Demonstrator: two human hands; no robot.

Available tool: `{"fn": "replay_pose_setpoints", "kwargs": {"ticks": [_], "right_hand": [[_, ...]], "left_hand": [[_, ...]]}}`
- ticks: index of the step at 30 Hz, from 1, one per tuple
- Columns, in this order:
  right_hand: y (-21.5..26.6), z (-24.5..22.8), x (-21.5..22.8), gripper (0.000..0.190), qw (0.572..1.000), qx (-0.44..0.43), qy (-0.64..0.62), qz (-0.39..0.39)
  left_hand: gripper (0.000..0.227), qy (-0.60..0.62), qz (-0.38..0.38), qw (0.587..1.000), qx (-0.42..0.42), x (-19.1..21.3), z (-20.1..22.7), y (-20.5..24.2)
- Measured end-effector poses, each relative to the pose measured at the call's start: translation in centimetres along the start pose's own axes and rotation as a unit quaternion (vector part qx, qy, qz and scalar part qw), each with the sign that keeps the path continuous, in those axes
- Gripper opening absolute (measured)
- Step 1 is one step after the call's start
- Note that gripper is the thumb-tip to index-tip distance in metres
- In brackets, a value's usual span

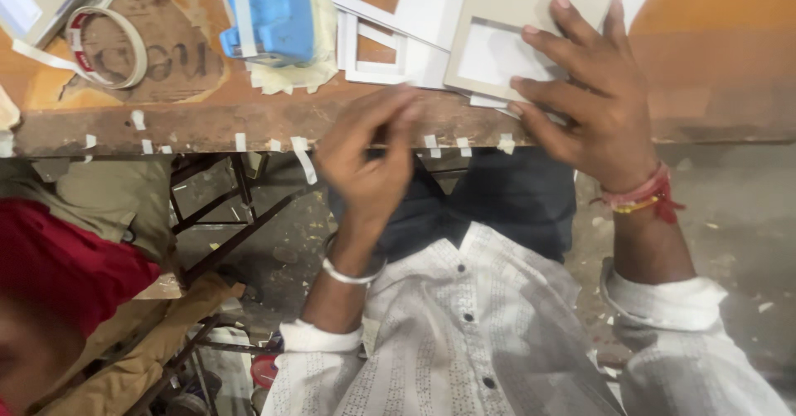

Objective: The person assembles small paper frames by hand. They pick up a frame piece, apply a strip of adhesive tape to the edge, and press it onto a backing sheet. The person repeats this process for multiple frames, stacking the finished units on the table.

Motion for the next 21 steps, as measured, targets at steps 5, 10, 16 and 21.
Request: {"fn": "replay_pose_setpoints", "kwargs": {"ticks": [5, 10, 16, 21], "right_hand": [[0.5, 0.5, -0.4, 0.016, 1.000, 0.000, -0.004, 0.003], [0.2, 0.5, -0.3, 0.017, 1.000, 0.008, -0.005, 0.011], [0.2, 0.5, -0.1, 0.018, 1.000, 0.005, -0.002, 0.004], [-0.1, 0.3, -0.1, 0.017, 1.000, -0.002, -0.003, 0.006]], "left_hand": [[0.021, -0.045, 0.233, 0.970, -0.047, 6.4, -1.7, -1.5], [0.024, -0.081, 0.038, 0.995, 0.034, 9.8, -5.7, -7.2], [0.022, -0.012, 0.061, 0.998, -0.010, 10.3, -4.3, -6.1], [0.019, -0.074, 0.089, 0.989, 0.088, 9.7, -3.9, -1.8]]}}
Point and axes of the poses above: each hand's wrist, its own y-axis away from the middle knuckle, its own x-axis out of the back of the hand, z = x × y, the point moved 1 cm from there along -y, towards the middle knuckle, and after that the axes turned 3 degrees about y, right-handed, at the moved point
